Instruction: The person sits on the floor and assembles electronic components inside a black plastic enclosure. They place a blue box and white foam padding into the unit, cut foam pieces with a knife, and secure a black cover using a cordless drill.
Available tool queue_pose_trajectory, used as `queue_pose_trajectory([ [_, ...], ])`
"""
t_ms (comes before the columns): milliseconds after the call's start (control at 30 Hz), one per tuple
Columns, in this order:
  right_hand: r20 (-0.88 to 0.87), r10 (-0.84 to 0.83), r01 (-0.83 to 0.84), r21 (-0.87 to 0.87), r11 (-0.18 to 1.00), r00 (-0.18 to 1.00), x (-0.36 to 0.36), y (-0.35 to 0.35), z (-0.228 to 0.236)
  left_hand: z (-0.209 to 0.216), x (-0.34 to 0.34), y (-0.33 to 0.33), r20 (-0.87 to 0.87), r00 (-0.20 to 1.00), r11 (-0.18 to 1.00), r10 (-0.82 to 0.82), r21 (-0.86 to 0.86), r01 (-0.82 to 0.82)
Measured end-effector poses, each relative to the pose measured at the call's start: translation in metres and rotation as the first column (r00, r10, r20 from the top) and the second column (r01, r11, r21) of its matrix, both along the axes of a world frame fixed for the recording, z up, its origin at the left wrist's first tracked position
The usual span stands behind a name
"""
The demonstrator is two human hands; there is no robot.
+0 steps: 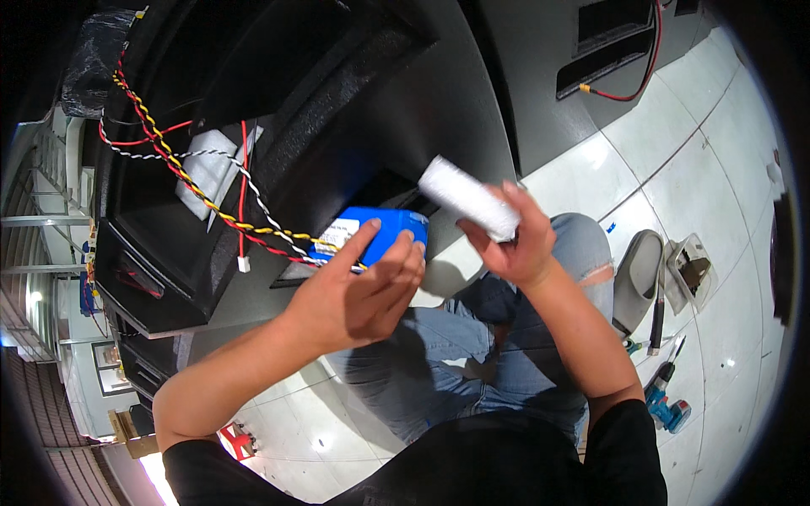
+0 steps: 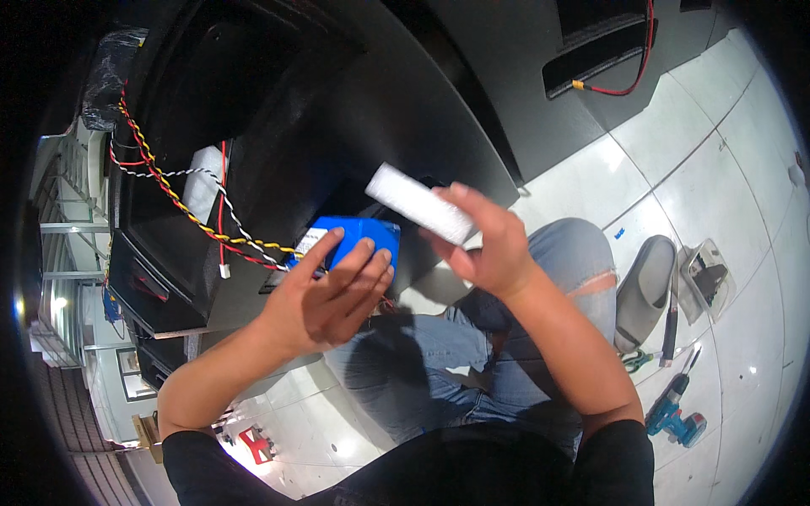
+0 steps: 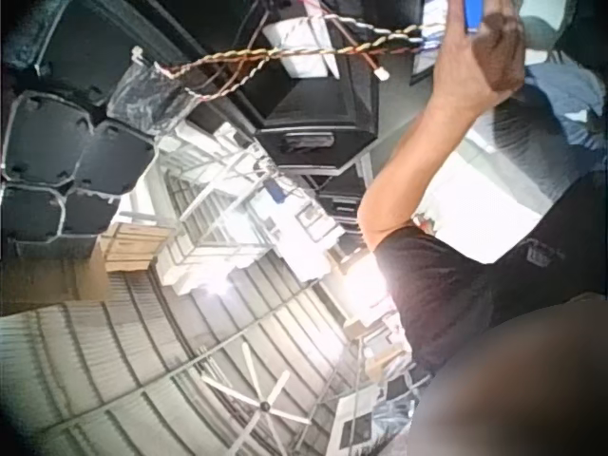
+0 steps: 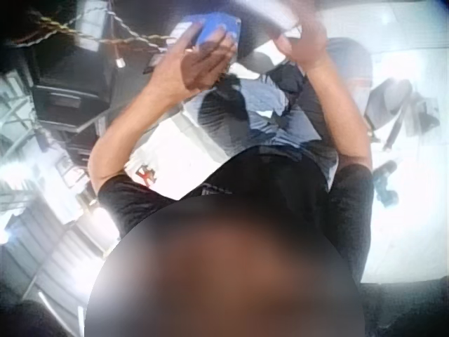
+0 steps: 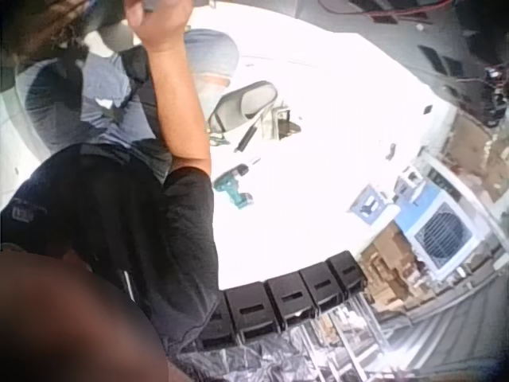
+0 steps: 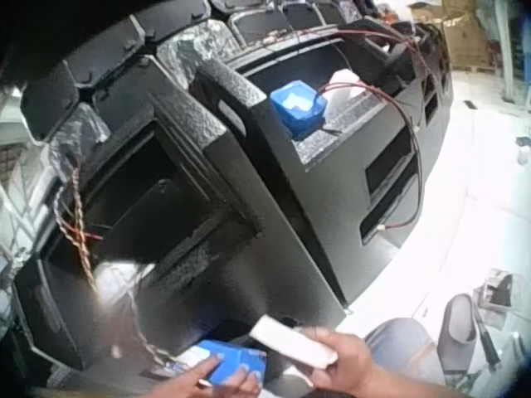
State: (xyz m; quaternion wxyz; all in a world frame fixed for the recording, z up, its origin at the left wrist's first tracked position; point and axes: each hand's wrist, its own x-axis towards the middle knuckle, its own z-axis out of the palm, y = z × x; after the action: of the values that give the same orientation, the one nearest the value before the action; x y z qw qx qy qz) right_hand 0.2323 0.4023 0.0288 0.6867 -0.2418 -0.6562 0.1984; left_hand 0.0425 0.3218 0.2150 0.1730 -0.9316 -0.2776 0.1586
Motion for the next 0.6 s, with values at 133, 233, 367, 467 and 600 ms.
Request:
queue_pose_trajectory([
  [133, 0.13, 0.081, -0.108, 0.216, 0.97, 0.988, -0.008, 0.004, 0.02, -0.004, -0.011, 0.0, 0.081, 0.99, 0.994, -0.111, 0.031, 0.109],
  [233, 0.241, -0.005, -0.054, 0.235, 0.97, 0.97, -0.014, 0.013, 0.019, -0.009, -0.012, 0.0, 0.105, 0.988, 0.994, -0.109, 0.036, 0.106],
  [367, 0.343, 0.025, -0.112, 0.236, 0.965, 0.939, -0.012, 0.013, 0.034, -0.009, -0.011, -0.002, 0.108, 0.988, 0.992, -0.106, 0.083, 0.097],
  [467, 0.459, -0.015, -0.104, 0.232, 0.967, 0.888, -0.004, 0.006, 0.049, -0.012, -0.013, -0.002, 0.108, 0.987, 0.991, -0.116, 0.084, 0.107],
  [600, 0.557, -0.039, -0.101, 0.219, 0.971, 0.83, -0.004, 0.004, 0.054, -0.012, -0.013, -0.002, 0.124, 0.986, 0.993, -0.111, 0.059, 0.104],
])
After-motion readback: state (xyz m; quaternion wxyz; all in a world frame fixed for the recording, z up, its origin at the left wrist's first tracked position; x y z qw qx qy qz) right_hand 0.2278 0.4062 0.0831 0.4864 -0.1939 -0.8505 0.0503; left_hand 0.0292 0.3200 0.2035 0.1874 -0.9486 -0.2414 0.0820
